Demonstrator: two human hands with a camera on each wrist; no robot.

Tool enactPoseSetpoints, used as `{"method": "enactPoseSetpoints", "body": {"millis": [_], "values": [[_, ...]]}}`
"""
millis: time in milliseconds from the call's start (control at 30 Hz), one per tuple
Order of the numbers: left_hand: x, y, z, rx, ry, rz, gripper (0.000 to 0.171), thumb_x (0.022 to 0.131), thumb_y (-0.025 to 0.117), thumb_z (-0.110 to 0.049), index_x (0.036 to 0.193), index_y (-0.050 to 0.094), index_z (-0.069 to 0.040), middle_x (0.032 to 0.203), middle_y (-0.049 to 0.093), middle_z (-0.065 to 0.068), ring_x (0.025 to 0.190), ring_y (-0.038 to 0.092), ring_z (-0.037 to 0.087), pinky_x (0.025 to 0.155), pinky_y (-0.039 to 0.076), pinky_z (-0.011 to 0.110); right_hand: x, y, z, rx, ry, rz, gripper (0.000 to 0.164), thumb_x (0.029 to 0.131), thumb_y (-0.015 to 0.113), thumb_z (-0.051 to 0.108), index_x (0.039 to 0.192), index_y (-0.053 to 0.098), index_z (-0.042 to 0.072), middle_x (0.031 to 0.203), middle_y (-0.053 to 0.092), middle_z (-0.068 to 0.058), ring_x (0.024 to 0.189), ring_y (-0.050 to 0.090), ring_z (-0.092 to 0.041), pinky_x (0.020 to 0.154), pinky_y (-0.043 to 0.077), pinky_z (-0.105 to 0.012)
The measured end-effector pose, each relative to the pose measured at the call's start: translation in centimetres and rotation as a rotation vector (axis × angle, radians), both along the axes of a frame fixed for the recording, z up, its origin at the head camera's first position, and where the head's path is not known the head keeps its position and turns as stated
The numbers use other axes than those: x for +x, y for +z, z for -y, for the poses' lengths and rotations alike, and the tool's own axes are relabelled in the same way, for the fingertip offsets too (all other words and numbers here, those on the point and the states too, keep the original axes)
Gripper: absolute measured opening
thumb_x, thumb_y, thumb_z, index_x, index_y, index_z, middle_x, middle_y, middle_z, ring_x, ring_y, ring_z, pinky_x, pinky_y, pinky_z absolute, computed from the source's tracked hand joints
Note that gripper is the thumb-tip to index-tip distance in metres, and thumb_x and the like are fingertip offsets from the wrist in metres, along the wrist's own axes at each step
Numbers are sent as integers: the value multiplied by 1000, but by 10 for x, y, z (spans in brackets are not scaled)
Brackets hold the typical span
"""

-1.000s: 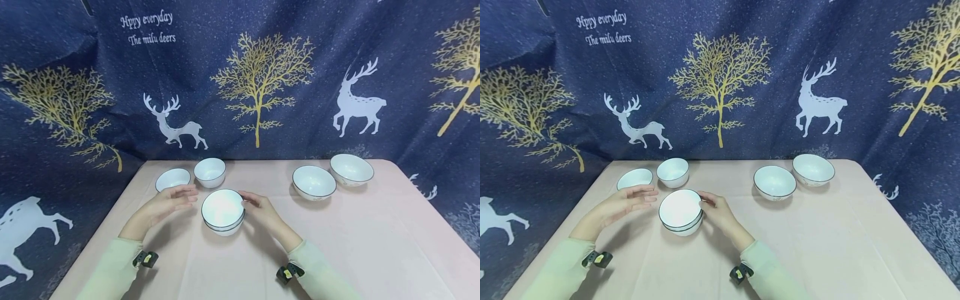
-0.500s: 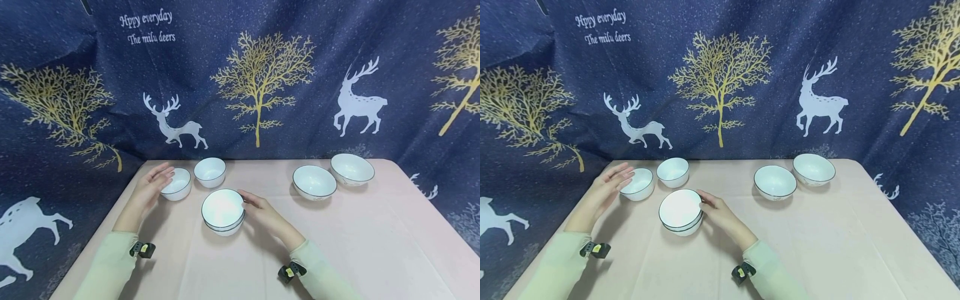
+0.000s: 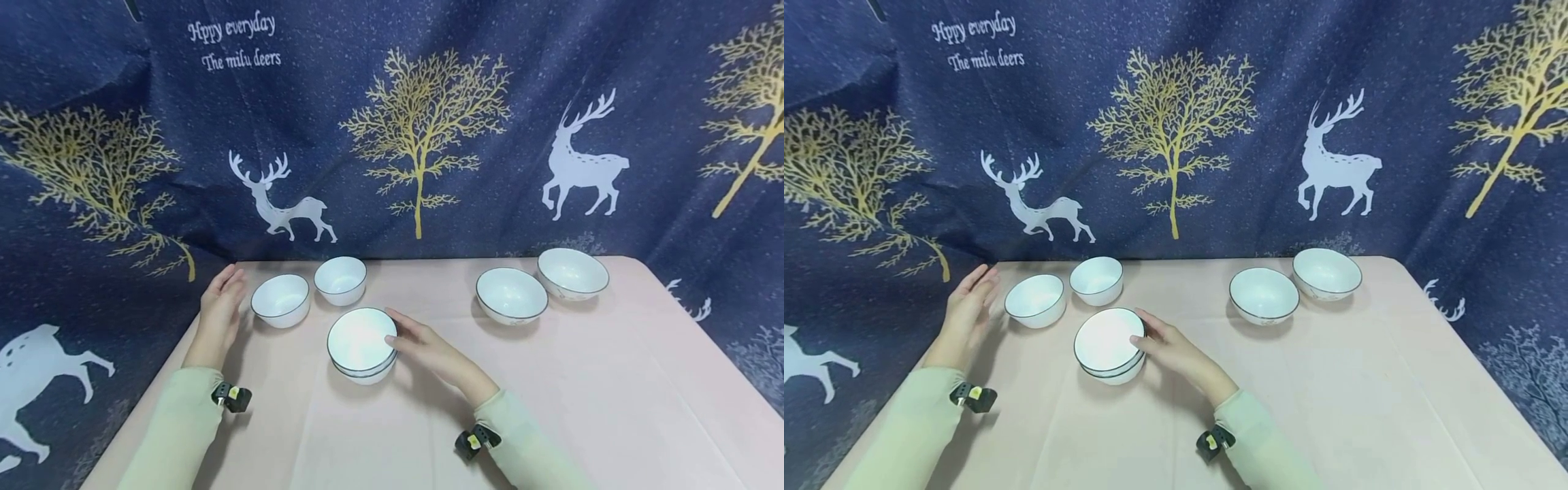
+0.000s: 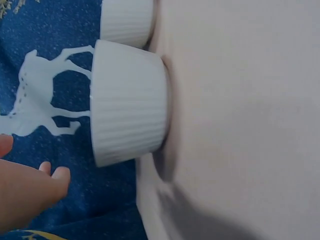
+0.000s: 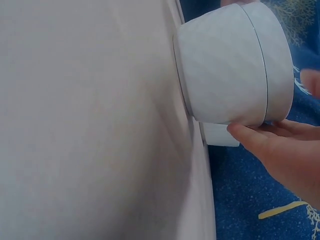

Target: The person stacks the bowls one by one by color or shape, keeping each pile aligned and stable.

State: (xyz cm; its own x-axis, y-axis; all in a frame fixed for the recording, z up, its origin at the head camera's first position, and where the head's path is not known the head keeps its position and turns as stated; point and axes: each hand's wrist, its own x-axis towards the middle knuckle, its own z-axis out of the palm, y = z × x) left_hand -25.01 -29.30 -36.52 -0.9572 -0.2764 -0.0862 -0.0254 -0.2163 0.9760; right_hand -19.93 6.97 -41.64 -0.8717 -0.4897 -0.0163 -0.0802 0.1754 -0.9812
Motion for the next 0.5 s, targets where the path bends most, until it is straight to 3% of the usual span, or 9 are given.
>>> {"method": "enactPoseSetpoints", "body": {"millis": [200, 333, 500], "values": [[-5, -12, 3, -68, 43, 68, 65, 100, 41, -10, 156, 8, -17, 161, 10, 5, 146, 15, 14, 120, 14, 23, -1, -2, -1, -3, 38, -7, 77, 91, 67, 29, 153, 25, 12, 158, 23, -7, 142, 28, -26, 116, 27, -36], [-6, -22, 6, -90, 28, 103, 67, 100, 41, -11, 156, 4, -16, 162, 5, 5, 146, 8, 15, 121, 3, 28, -1, -2, 0, -21, 57, -2, 84, 88, 71, 25, 153, 21, 10, 159, 19, -9, 143, 25, -27, 115, 28, -34], [-7, -30, 7, -108, 0, 151, 71, 99, 43, -14, 155, -2, -13, 162, 0, 6, 147, 7, 18, 121, 9, 28, -1, 0, 2, -54, 82, 10, 90, 84, 75, 18, 154, 17, 7, 159, 17, -12, 143, 24, -28, 115, 29, -35]]}}
